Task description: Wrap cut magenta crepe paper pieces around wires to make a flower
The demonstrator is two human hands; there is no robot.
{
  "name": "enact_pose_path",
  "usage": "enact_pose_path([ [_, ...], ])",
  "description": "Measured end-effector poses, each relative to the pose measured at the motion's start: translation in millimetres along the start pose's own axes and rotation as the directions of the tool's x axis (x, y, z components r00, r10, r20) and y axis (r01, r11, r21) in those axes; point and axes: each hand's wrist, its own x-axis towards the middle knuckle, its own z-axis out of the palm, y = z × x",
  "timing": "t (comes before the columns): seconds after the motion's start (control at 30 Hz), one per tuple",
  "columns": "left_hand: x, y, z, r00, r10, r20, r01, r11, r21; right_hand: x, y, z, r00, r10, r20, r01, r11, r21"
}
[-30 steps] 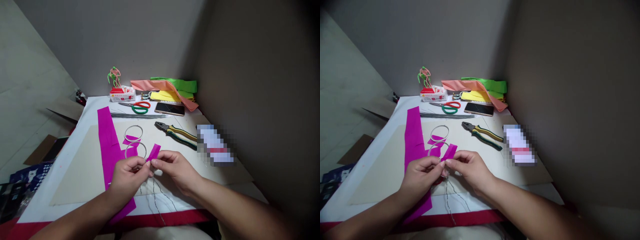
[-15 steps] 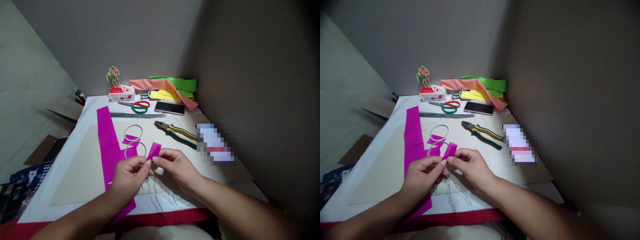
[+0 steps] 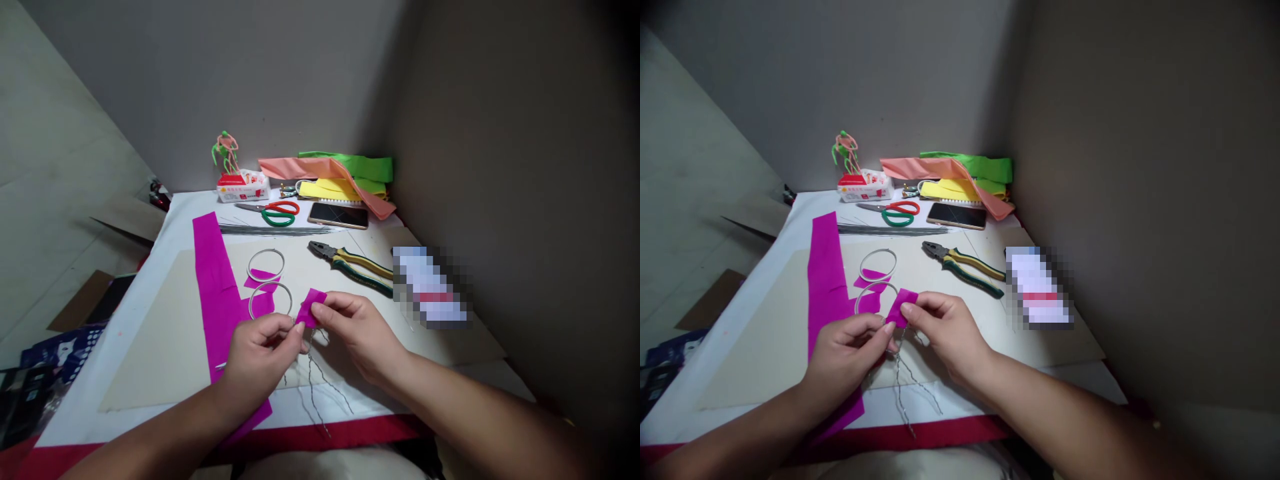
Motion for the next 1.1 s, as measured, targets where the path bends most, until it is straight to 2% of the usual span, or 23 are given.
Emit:
enact_pose_path([
  [0.1, -0.3, -1.4, 0.1, 1.0, -0.003, 0.003, 0.003, 1.0, 0.001, 1.6, -1.5, -1.5, 0.999, -0.017, -0.027, 0.017, 1.0, 0.007],
  [0.2, 0.1, -1.4, -0.1, 1.0, -0.005, 0.007, 0.005, 1.0, -0.001, 1.8, -4.1, -2.9, 1.0, -0.014, -0.003, 0.014, 0.999, 0.046],
  [0.27, 1.0, -0.1, -0.8, 1.0, -0.012, 0.002, 0.012, 1.0, -0.016, 1.1, -5.7, -2.4, 0.999, -0.009, 0.039, 0.007, 0.999, 0.054],
  [0.4, 2.7, 3.0, -2.6, 1.0, -0.012, -0.027, 0.01, 0.999, -0.05, -0.6, -5.0, 2.9, 0.982, 0.076, 0.173, -0.082, 0.996, 0.024],
  [0.5, 2.7, 2.7, -3.3, 1.0, -0.01, -0.028, 0.009, 0.998, -0.059, -1.5, -1.4, 6.5, 0.99, 0.079, 0.117, -0.085, 0.995, 0.046],
  [0.67, 2.5, 0.3, -4.6, 0.999, -0.032, 0.017, 0.034, 0.99, -0.137, -2.5, 1.5, 6.9, 0.999, 0.048, 0.004, -0.048, 0.999, -0.01],
  [0.93, 2.6, 1.2, -5.7, 0.995, -0.085, 0.056, 0.095, 0.973, -0.212, -2.7, 0.3, 6.4, 1.0, -0.005, 0.0, 0.005, 1.0, -0.017],
  [1.1, 3.8, -3.1, -6.3, 0.984, -0.135, 0.114, 0.164, 0.938, -0.305, -0.7, 0.1, 3.4, 0.996, -0.032, 0.079, 0.033, 0.999, -0.014],
])
